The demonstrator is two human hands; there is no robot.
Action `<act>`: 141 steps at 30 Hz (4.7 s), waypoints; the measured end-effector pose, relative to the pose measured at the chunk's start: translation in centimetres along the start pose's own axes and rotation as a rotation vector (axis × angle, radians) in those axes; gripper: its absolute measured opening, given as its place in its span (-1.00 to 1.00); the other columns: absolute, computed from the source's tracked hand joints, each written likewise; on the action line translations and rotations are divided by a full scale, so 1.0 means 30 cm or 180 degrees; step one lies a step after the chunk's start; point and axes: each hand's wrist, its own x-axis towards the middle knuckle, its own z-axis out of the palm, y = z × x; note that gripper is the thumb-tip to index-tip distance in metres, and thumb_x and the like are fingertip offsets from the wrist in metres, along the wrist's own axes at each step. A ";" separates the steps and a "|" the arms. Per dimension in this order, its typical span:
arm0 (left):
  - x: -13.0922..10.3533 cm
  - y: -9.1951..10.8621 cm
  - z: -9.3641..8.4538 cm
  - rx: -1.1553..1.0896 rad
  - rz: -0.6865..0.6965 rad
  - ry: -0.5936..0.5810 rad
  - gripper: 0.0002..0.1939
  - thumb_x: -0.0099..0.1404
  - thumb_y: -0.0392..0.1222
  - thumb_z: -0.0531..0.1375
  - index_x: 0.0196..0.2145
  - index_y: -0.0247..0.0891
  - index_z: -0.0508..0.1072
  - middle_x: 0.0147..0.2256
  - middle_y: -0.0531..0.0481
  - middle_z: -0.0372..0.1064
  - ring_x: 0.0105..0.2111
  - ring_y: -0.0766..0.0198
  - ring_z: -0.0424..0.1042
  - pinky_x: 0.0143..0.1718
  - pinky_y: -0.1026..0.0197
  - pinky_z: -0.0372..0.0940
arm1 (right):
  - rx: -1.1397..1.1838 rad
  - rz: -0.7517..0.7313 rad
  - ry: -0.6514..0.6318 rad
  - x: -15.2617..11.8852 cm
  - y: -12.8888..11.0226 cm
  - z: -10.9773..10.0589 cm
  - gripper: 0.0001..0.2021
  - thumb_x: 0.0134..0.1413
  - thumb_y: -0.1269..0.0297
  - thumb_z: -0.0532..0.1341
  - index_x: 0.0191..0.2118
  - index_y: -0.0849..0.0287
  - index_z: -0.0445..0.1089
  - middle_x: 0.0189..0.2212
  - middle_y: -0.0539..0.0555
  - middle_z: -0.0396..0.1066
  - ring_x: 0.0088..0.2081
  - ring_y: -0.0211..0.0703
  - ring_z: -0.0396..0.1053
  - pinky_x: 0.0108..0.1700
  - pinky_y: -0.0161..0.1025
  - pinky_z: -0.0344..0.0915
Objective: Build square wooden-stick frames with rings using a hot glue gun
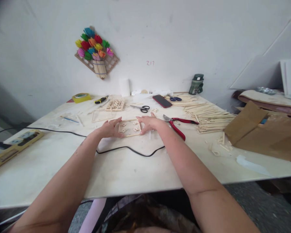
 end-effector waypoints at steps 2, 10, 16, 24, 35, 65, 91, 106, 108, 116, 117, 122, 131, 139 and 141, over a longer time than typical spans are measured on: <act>-0.001 0.000 0.001 -0.0024 -0.0002 0.0020 0.07 -0.15 0.28 0.12 0.22 -0.15 -0.23 0.20 -0.09 -0.10 0.19 0.07 -0.13 0.16 0.00 -0.28 | -0.0015 0.0011 0.0005 0.001 0.001 0.001 -0.10 -0.27 -0.03 0.20 0.23 -0.01 -0.18 0.17 0.04 0.03 0.23 0.03 -0.23 0.16 0.09 -0.59; 0.000 0.000 0.000 0.0012 -0.0008 0.0010 0.08 -0.14 0.29 0.10 0.22 -0.23 -0.23 0.20 -0.13 -0.10 0.19 0.05 -0.13 0.15 -0.01 -0.27 | -0.0060 -0.0013 0.0044 0.014 0.006 0.012 -0.07 -0.31 -0.05 0.21 0.24 0.04 -0.17 0.19 0.08 -0.02 0.24 0.03 -0.27 0.17 0.07 -0.57; 0.006 -0.006 0.005 -0.0013 0.0025 0.0003 0.10 -0.16 0.31 0.11 0.22 -0.19 -0.25 0.20 -0.10 -0.11 0.18 0.06 -0.12 0.15 -0.01 -0.28 | -0.0006 -0.0069 0.0203 0.010 0.027 0.018 -0.08 -0.28 -0.08 0.19 0.24 0.03 -0.18 0.23 0.04 -0.14 0.25 -0.01 -0.34 0.19 -0.01 -0.53; 0.008 -0.007 0.005 -0.0036 0.0043 0.0024 0.13 -0.20 0.32 0.13 0.22 -0.20 -0.24 0.19 -0.10 -0.09 0.18 0.05 -0.10 0.15 0.01 -0.25 | -0.0011 -0.0159 0.0087 0.031 0.047 0.034 -0.12 -0.23 -0.08 0.16 0.24 0.01 -0.19 0.21 0.02 -0.06 0.25 -0.03 -0.34 0.19 0.03 -0.53; 0.017 -0.014 0.014 -0.0042 -0.0003 0.0048 0.12 -0.20 0.31 0.13 0.22 -0.16 -0.23 0.19 -0.08 -0.07 0.17 0.07 -0.08 0.15 0.04 -0.23 | -0.0083 0.0057 0.0004 0.022 0.013 0.022 -0.09 -0.27 -0.06 0.20 0.24 0.04 -0.18 0.19 0.05 -0.01 0.24 0.00 -0.31 0.18 0.07 -0.52; 0.002 -0.027 0.016 0.0154 0.0115 0.0197 -0.02 -0.08 0.23 0.07 0.22 -0.15 -0.20 0.15 -0.13 0.03 0.16 0.07 -0.06 0.13 -0.10 -0.25 | 0.0300 -0.0185 0.0037 -0.006 -0.039 0.010 -0.30 -0.01 0.08 0.01 0.25 0.11 -0.22 0.11 0.00 0.15 0.25 -0.16 -0.32 0.17 0.03 -0.55; -0.015 -0.015 0.000 0.0160 0.0231 0.0141 -0.26 0.02 0.31 -0.04 0.14 0.02 0.07 0.18 0.07 -0.04 0.17 0.05 -0.12 0.12 -0.15 -0.28 | 0.0225 0.0093 0.0376 0.002 -0.056 0.043 -0.47 0.05 0.22 0.02 0.18 -0.03 -0.01 0.05 -0.05 0.24 0.21 -0.16 -0.11 0.17 0.07 -0.46; -0.014 0.010 -0.002 0.0075 0.0062 0.0153 -0.40 0.06 0.29 -0.06 0.04 0.12 0.21 0.17 0.15 -0.01 0.14 0.05 -0.05 0.11 -0.15 -0.24 | 0.0007 0.0205 0.0411 0.013 -0.064 0.043 -0.55 0.05 0.21 0.05 0.11 -0.07 0.12 0.04 -0.02 0.25 0.19 -0.11 -0.07 0.16 0.10 -0.43; -0.015 0.013 -0.004 0.0081 0.0029 0.0132 -0.40 0.06 0.29 -0.05 0.04 0.12 0.21 0.17 0.16 -0.02 0.14 0.04 -0.05 0.11 -0.17 -0.24 | -0.0010 0.0232 0.0414 0.014 -0.066 0.043 -0.56 0.05 0.21 0.05 0.11 -0.07 0.14 0.04 -0.01 0.25 0.19 -0.11 -0.06 0.16 0.10 -0.43; -0.018 0.015 -0.006 0.0114 0.0022 0.0122 -0.41 0.06 0.28 -0.05 0.04 0.12 0.21 0.17 0.16 -0.02 0.15 0.05 -0.06 0.10 -0.19 -0.25 | 0.0177 0.0128 0.0552 0.014 -0.054 0.051 -0.51 0.03 0.26 0.06 0.14 -0.06 0.08 0.00 -0.05 0.29 0.20 -0.12 -0.09 0.17 0.11 -0.39; -0.017 0.014 -0.005 0.0112 0.0038 0.0135 -0.41 0.07 0.28 -0.05 0.05 0.12 0.21 0.17 0.16 -0.01 0.15 0.05 -0.06 0.11 -0.19 -0.25 | 0.0234 0.0119 0.0609 0.013 -0.049 0.052 -0.49 0.03 0.26 0.06 0.15 -0.03 0.07 0.02 -0.03 0.28 0.20 -0.12 -0.09 0.17 0.08 -0.37; -0.019 0.014 -0.006 0.0108 0.0055 0.0170 -0.39 0.06 0.29 -0.06 0.05 0.11 0.20 0.16 0.15 0.00 0.15 0.03 -0.07 0.11 -0.19 -0.26 | 0.0290 0.0125 0.0913 0.019 -0.031 0.055 -0.50 0.01 0.24 0.07 0.13 0.06 0.12 0.04 0.02 0.25 0.19 -0.12 -0.05 0.19 0.02 -0.33; -0.016 0.015 -0.005 0.0151 0.0069 0.0225 -0.35 0.05 0.31 -0.07 0.06 0.03 0.21 0.15 0.09 0.04 0.15 0.05 -0.06 0.12 -0.15 -0.28 | 0.0045 0.0065 0.0722 0.038 -0.034 0.068 -0.47 -0.03 0.09 0.11 0.12 -0.02 0.12 0.00 0.00 0.30 0.20 -0.08 -0.09 0.17 0.10 -0.38; -0.016 0.015 -0.005 0.0113 0.0061 0.0203 -0.40 0.05 0.30 -0.05 0.01 0.06 0.27 0.15 0.13 0.03 0.14 0.05 -0.05 0.12 -0.14 -0.25 | 0.0026 0.0070 0.0535 0.027 -0.044 0.054 -0.46 -0.02 0.06 0.10 0.12 -0.01 0.12 0.02 0.01 0.27 0.21 -0.09 -0.11 0.17 0.09 -0.44; -0.015 0.015 -0.004 0.0099 0.0055 0.0206 -0.40 0.05 0.29 -0.04 0.01 0.06 0.27 0.15 0.13 0.03 0.14 0.05 -0.05 0.12 -0.13 -0.25 | -0.0021 0.0085 0.0521 0.026 -0.042 0.054 -0.48 -0.02 0.05 0.09 0.11 0.00 0.15 0.03 0.02 0.27 0.21 -0.10 -0.12 0.17 0.07 -0.46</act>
